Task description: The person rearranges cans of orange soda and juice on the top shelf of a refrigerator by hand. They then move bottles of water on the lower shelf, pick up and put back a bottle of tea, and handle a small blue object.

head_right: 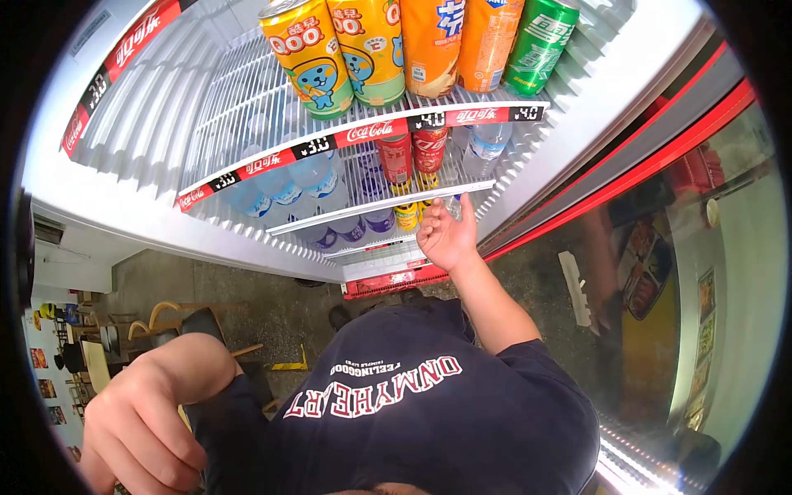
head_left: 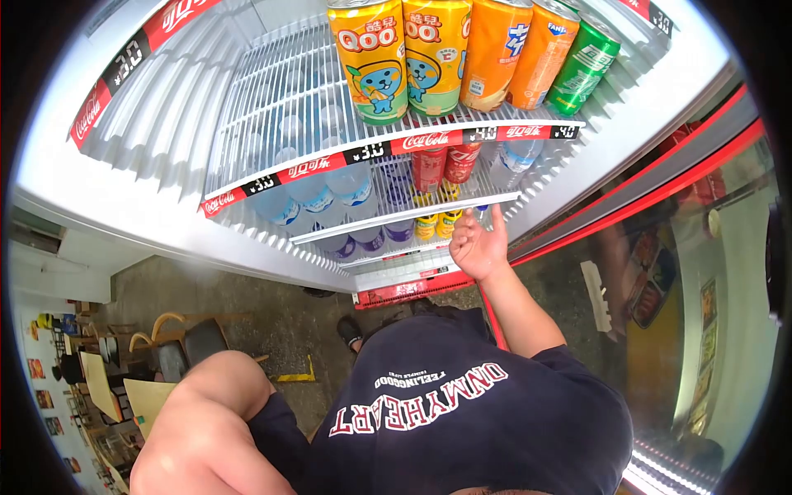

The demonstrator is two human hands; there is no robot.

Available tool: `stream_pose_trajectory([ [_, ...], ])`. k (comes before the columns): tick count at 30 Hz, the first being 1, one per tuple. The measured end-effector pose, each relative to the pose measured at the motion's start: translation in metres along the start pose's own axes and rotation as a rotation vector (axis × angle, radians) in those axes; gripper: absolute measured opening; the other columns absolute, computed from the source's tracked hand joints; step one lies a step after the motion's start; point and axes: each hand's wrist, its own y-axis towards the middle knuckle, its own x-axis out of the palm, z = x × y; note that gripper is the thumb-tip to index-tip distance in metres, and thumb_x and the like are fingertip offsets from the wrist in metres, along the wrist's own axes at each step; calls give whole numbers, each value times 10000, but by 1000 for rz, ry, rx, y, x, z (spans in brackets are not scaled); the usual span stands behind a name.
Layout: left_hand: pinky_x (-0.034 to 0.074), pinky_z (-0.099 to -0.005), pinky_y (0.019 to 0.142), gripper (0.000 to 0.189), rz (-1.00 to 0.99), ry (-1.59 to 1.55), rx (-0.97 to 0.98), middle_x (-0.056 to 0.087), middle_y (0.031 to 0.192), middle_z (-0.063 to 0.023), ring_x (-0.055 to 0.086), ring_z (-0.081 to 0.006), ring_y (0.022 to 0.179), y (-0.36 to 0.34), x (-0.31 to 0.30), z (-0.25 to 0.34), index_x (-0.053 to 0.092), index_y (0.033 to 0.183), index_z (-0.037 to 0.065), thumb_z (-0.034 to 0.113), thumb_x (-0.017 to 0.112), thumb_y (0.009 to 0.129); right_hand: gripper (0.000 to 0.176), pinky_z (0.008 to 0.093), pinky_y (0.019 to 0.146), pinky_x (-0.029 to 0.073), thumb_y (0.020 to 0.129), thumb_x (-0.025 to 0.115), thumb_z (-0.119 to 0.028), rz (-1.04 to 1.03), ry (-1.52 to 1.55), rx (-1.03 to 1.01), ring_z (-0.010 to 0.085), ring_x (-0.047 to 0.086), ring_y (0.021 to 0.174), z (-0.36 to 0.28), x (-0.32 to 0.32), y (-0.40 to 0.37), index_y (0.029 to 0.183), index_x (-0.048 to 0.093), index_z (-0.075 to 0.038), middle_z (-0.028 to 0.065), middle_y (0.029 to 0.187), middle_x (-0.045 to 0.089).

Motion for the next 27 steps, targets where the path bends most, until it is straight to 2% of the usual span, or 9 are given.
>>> stream_pose_trajectory([
  [4, 309, -199, 427, 326, -55, -59, -86, 537, 603, 14, 436, -61, 438, 2, -6, 4, 695, 1117, 190, -10, 604, 876, 569, 303, 654, 474, 924, 535, -683, -23, -5, 5, 130, 548, 670, -1, 2, 0, 960, 627, -123, -29, 769, 558],
  [6, 440, -273, 473, 111, -128, -208, -45, 590, 627, -86, 525, -162, 478, 4, -17, -4, 569, 817, 115, 49, 572, 907, 576, 297, 673, 462, 914, 572, -662, -57, 10, 20, 125, 525, 677, -2, -2, 1, 982, 631, -94, -25, 784, 550],
  [8, 507, -312, 496, 260, -150, -271, -44, 621, 646, -150, 570, -222, 500, 0, -17, -3, 487, 667, 81, 79, 527, 925, 580, 297, 684, 459, 911, 587, -650, -52, 35, 11, 128, 514, 680, -2, -6, 2, 994, 633, -78, -20, 790, 546],
  [15, 499, -310, 492, 228, -181, -242, -46, 624, 656, -173, 571, -218, 505, 0, -24, -3, 487, 681, 71, 41, 499, 907, 580, 301, 687, 460, 913, 581, -653, -63, 23, 33, 130, 514, 690, -3, -8, 2, 997, 635, -82, -20, 792, 543],
  [17, 436, -271, 470, 108, -119, -192, -74, 594, 639, -109, 529, -161, 485, 1, -22, -3, 569, 834, 101, 11, 549, 890, 582, 300, 686, 460, 913, 580, -657, -59, 13, 33, 129, 513, 691, -5, -7, 5, 999, 636, -84, -21, 794, 542],
  [19, 318, -199, 430, 320, -60, -82, -97, 534, 600, 15, 448, -60, 445, 1, -14, -4, 696, 1122, 181, -9, 621, 875, 584, 300, 684, 460, 912, 579, -660, -51, 14, 32, 127, 511, 689, -4, -6, 4, 1001, 637, -86, -22, 795, 540],
  [22, 348, -192, 455, 346, -201, -102, -159, 535, 607, 13, 469, -56, 462, -9, -24, 5, 709, 1147, 192, -3, 623, 874, 582, 301, 684, 461, 916, 575, -658, -46, 15, 34, 127, 511, 690, -3, -8, 5, 1009, 640, -87, -23, 796, 538],
  [23, 477, -294, 475, 149, -158, -232, -206, 623, 656, -133, 566, -185, 503, -15, -24, 8, 570, 742, 34, -1, 617, 879, 567, 299, 674, 462, 921, 567, -659, -31, 8, 23, 123, 513, 681, -3, -7, 4, 1000, 629, -101, -27, 792, 538],
  [27, 459, -292, 486, 190, 10, -224, -451, 611, 657, -77, 571, -165, 519, -74, -36, -4, 587, 751, 48, 79, 734, 867, 535, 294, 655, 464, 931, 550, -660, -2, -7, 4, 116, 520, 671, 1, -5, 1, 986, 606, -130, -33, 789, 539],
])
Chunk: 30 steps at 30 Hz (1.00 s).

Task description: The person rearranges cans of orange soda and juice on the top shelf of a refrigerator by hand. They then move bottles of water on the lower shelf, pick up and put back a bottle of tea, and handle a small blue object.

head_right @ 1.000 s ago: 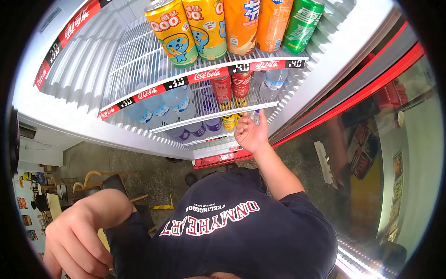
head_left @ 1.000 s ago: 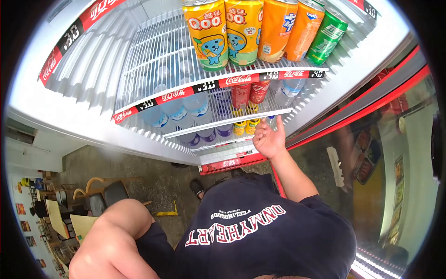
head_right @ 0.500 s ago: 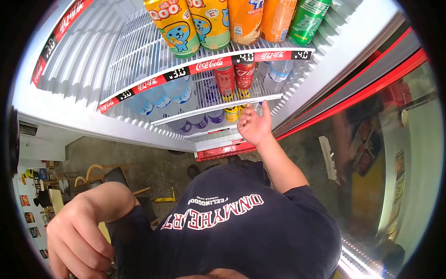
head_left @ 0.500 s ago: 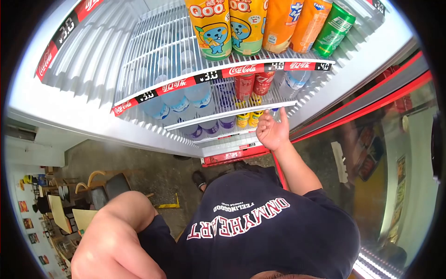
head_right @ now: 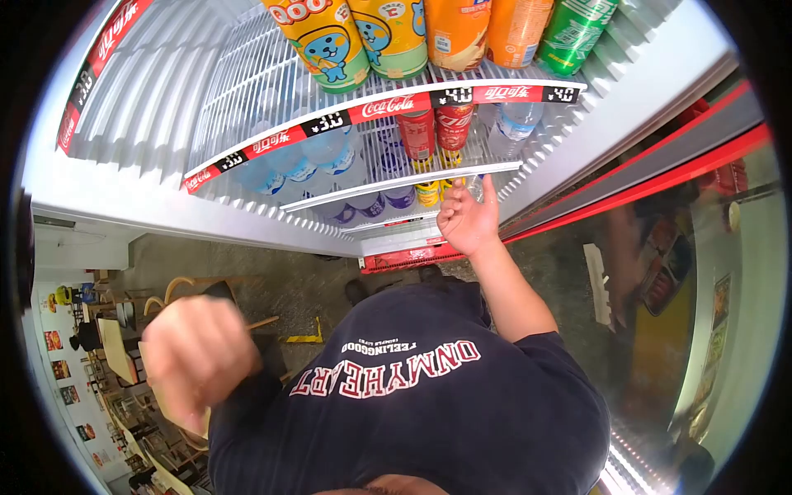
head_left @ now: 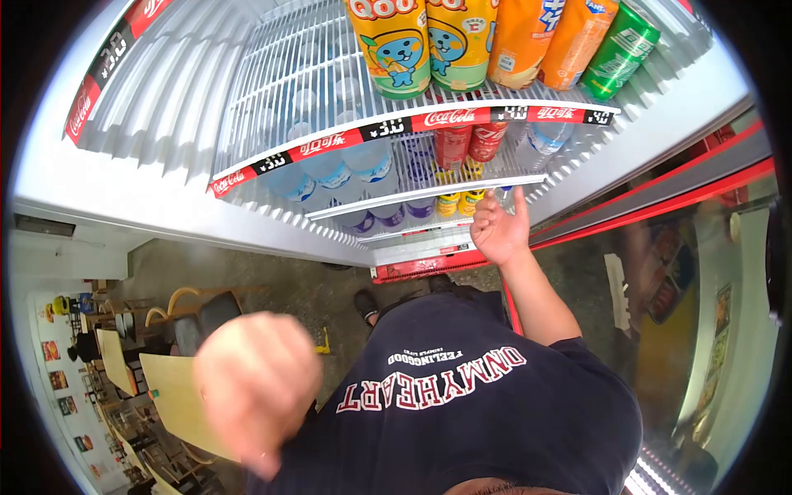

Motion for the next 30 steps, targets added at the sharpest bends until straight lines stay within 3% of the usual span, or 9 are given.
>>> stream_pose_trajectory([
  [1, 459, -297, 506, 252, 129, 47, -42, 618, 674, -77, 581, -165, 532, -19, 1, -17, 562, 713, 63, 135, 736, 880, 535, 294, 657, 464, 932, 551, -658, -1, 2, -1, 117, 521, 675, 0, -2, 0, 988, 606, -130, -32, 791, 540],
  [3, 454, -286, 518, 274, 383, 240, -572, 636, 665, -37, 586, -159, 537, -47, 2, -36, 580, 727, 60, 151, 825, 808, 524, 297, 664, 467, 946, 539, -641, -23, -17, 5, 123, 527, 684, -1, -5, 0, 1007, 610, -125, -23, 807, 551],
  [7, 445, -273, 554, 164, 486, 759, -1192, 618, 661, -10, 562, -97, 591, -84, -9, -97, 639, 796, 30, 103, 777, 848, 476, 308, 674, 481, 990, 507, -571, -73, -189, 27, 132, 545, 702, 9, 2, 2, 1082, 599, -113, -2, 853, 572],
  [10, 503, -332, 605, 147, 580, 776, -1201, 659, 662, -77, 656, -203, 613, -113, -9, -118, 681, 831, 40, 166, 753, 856, 400, 328, 714, 508, 1021, 499, -474, -152, -456, 43, 139, 577, 754, 22, 12, 8, 1119, 590, -97, 15, 899, 595],
  [16, 534, -365, 872, 290, 626, 1151, -927, 711, 995, -148, 700, -297, 968, -125, -10, -121, 691, 1154, 25, 64, 699, 867, 259, 328, 916, 511, 1036, 535, -201, -342, -1037, -33, 142, 608, 1029, 49, 45, 24, 1224, 582, -30, 50, 1107, 633],
  [20, 532, -400, 890, 372, 684, 1081, -899, 667, 1180, -167, 654, -348, 1079, -129, -8, -124, 665, 1233, 81, 127, 702, 866, 333, 357, 981, 495, 1000, 591, -157, -352, -1179, -93, 174, 608, 1100, 58, 58, 34, 1299, 537, -19, 88, 1204, 621],
  [23, 523, -401, 924, 416, 702, 1062, -909, 655, 1209, -166, 643, -351, 1114, -129, -2, -126, 650, 1273, 83, 130, 706, 863, 374, 335, 972, 498, 964, 647, -125, -309, -1385, -303, 150, 587, 1105, 69, 64, 41, 1306, 542, -14, 66, 1214, 610],
  [28, 485, -406, 1003, 485, 706, 1098, -893, 614, 1290, -170, 598, -353, 1201, -131, -8, -122, 622, 1326, 86, 135, 717, 852, 746, 462, 1044, 445, 806, 801, -234, -329, -1982, -876, 424, 550, 1231, 83, 90, 52, 1408, 449, 31, 272, 1347, 538],
  [30, 467, -420, 1028, 518, 702, 1235, -837, 587, 1329, -179, 569, -364, 1239, -130, -15, -120, 605, 1347, 86, 139, 722, 845, 769, 469, 1075, 441, 804, 814, -215, -313, -1968, -937, 399, 531, 1284, 87, 96, 65, 1410, 426, 58, 288, 1377, 511],
])
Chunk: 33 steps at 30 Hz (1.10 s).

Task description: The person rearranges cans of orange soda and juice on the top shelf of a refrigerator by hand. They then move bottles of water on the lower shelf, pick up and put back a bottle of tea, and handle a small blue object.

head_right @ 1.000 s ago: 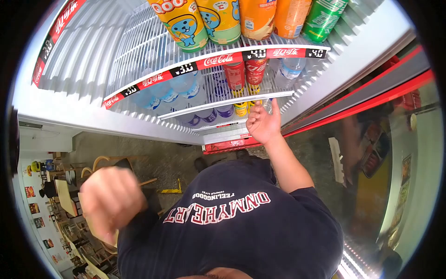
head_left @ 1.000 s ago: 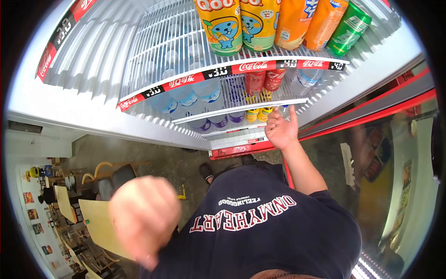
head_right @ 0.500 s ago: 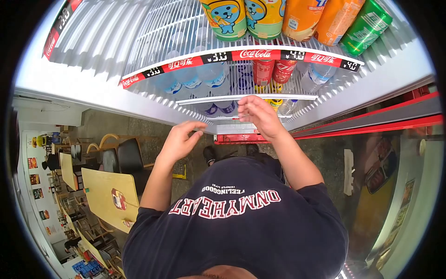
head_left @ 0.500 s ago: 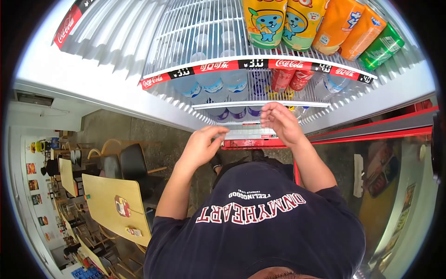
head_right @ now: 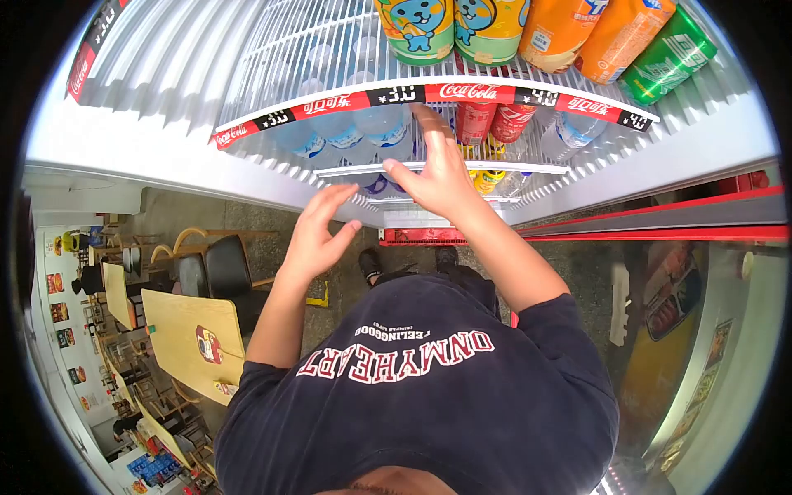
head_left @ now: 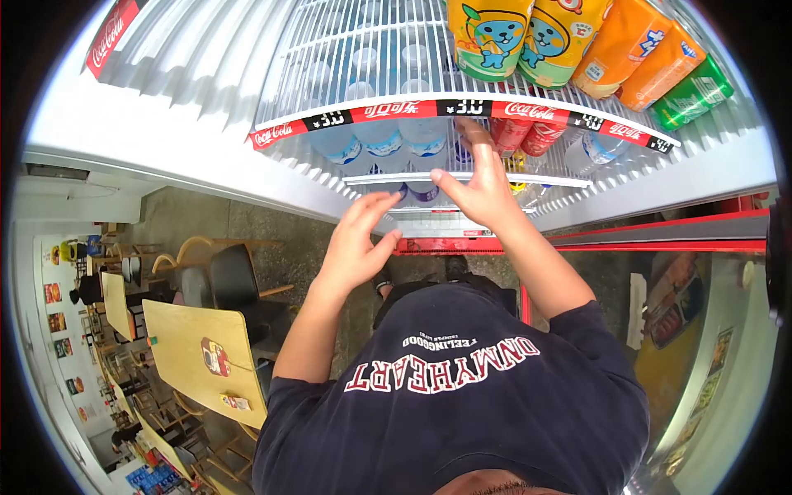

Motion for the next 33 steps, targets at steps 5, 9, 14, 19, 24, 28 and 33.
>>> stream_pose_trajectory([
  [5, 421, -460, 1079, 604, 187, 111, 54, 479, 1437, -225, 502, -410, 1311, 18, -12, -3, 569, 1388, 74, 139, 749, 815, 865, 451, 1044, 460, 735, 867, -239, 65, -93, 34, 380, 566, 1235, 8, 21, 23, 1402, 411, 68, 279, 1338, 534],
  [9, 399, -481, 1099, 638, 277, 99, 39, 392, 1469, -273, 450, -449, 1343, 27, -11, -5, 546, 1403, 56, 121, 765, 807, 1027, 490, 1096, 404, 689, 890, -392, 21, -109, 105, 478, 474, 1294, 39, 44, 18, 1432, 364, 84, 336, 1384, 470],
  [14, 389, -497, 1103, 650, 357, 70, -28, 348, 1460, -280, 431, -457, 1346, 22, -1, -8, 520, 1398, 60, 120, 776, 804, 1085, 482, 1126, 374, 677, 892, -435, -25, -77, 119, 471, 436, 1337, 42, 42, 20, 1459, 337, 73, 330, 1426, 437],
  [19, 386, -494, 1101, 639, 340, 5, -209, 346, 1452, -282, 412, -453, 1349, 15, 10, -25, 513, 1376, 78, 164, 788, 806, 1124, 469, 1147, 355, 672, 886, -468, -84, -113, 91, 462, 408, 1368, 46, 38, 25, 1482, 310, 59, 324, 1453, 412],
  [24, 382, -485, 1103, 653, 353, -34, -250, 335, 1462, -292, 408, -457, 1346, 13, 22, -48, 505, 1380, 76, 212, 793, 810, 1122, 467, 1140, 365, 665, 887, -465, -103, -161, 98, 449, 427, 1359, 43, 38, 25, 1479, 317, 56, 312, 1447, 427],
  [28, 390, -473, 1099, 659, 364, -106, -278, 328, 1470, -295, 415, -441, 1345, 15, 28, -53, 497, 1386, 59, 219, 789, 817, 1103, 464, 1135, 374, 655, 891, -455, -113, -169, 161, 440, 440, 1350, 47, 41, 25, 1466, 338, 48, 302, 1441, 439],
  [33, 408, -451, 1087, 671, 372, -109, -300, 326, 1475, -293, 433, -425, 1336, 15, 30, -56, 486, 1403, 32, 230, 776, 831, 928, 451, 1004, 473, 632, 900, -352, -16, -177, 98, 393, 577, 1190, 50, 43, 24, 1377, 472, -4, 241, 1291, 561],
])
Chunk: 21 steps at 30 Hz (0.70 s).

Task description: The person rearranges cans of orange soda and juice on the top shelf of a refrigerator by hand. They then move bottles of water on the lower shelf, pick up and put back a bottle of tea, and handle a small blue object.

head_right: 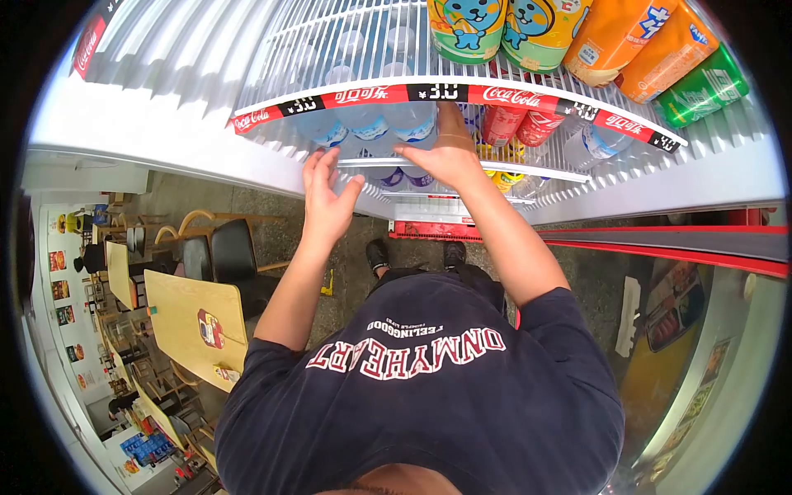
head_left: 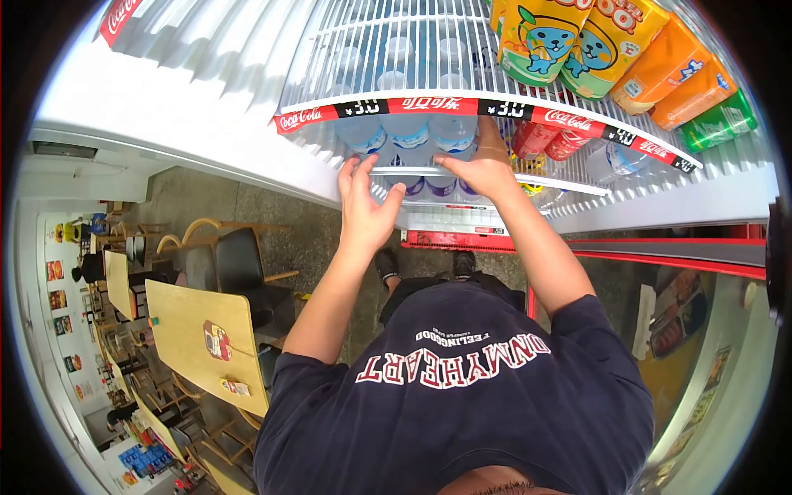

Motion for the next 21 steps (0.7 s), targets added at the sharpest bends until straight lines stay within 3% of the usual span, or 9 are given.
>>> stream_pose_trajectory([
  [18, 428, -452, 1065, 659, 30, 40, 51, 328, 1475, -314, 456, -441, 1314, 1, 5, -4, 495, 1396, 28, 213, 778, 829, 1070, 439, 1009, 492, 623, 907, -426, -41, -97, -1, 401, 555, 1254, -1, -6, 0, 1438, 399, 47, 277, 1372, 513],
  [21, 446, -443, 1045, 660, 27, 18, 17, 317, 1482, -314, 479, -429, 1289, 2, 6, 1, 494, 1394, 21, 208, 778, 829, 1072, 466, 1132, 389, 642, 904, -398, -105, 26, 82, 431, 442, 1363, -11, -13, 1, 1467, 364, 24, 279, 1442, 463],
])
